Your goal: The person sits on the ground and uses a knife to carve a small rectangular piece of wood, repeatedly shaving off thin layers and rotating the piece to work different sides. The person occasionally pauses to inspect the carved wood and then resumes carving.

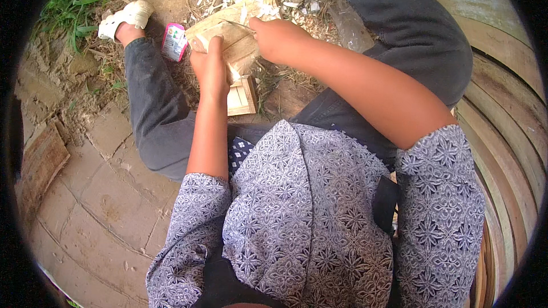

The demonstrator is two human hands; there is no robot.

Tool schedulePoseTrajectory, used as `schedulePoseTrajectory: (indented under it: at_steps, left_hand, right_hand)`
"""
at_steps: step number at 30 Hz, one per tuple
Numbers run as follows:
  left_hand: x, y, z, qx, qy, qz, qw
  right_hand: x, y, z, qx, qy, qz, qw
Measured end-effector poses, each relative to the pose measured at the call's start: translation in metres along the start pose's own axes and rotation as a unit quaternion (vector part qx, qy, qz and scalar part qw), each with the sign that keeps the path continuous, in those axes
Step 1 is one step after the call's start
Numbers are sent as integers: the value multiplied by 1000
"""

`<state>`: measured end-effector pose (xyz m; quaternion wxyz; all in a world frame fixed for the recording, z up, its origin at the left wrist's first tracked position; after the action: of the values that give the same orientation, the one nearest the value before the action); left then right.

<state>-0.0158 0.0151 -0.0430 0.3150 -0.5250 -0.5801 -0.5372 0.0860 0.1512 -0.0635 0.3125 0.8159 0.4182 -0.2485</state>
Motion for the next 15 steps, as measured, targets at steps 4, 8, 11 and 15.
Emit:
schedulePoseTrajectory:
  at_steps: [4, 8, 11, 15]
  left_hand:
    - [5, 0, 6, 9, -37, 8, 999]
    - [6, -1, 2, -3, -2, -3, 1000]
    - [2, -4, 2, -6, 8, 4, 1000]
    - [-11, -5, -2, 5, -11, 6, 1000]
  right_hand:
    - [-4, -27, 21, 1, 40, 30, 999]
    - [10, -28, 19, -12, -24, 35, 999]
    - [17, -22, 23, 11, -63, 36, 997]
    - [1, -1, -4, -25, -26, 3, 999]
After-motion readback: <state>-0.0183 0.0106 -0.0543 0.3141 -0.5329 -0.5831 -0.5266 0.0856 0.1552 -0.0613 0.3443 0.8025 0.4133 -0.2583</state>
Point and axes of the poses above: each hand's wrist, its own y-axis away from the middle knuckle, its own z-axis out of the palm, x = y × z, the point moved 3 cm from there along -y, towards the middle knuckle, and after that the axes turned 14 degrees about x, right-handed, at the moved point
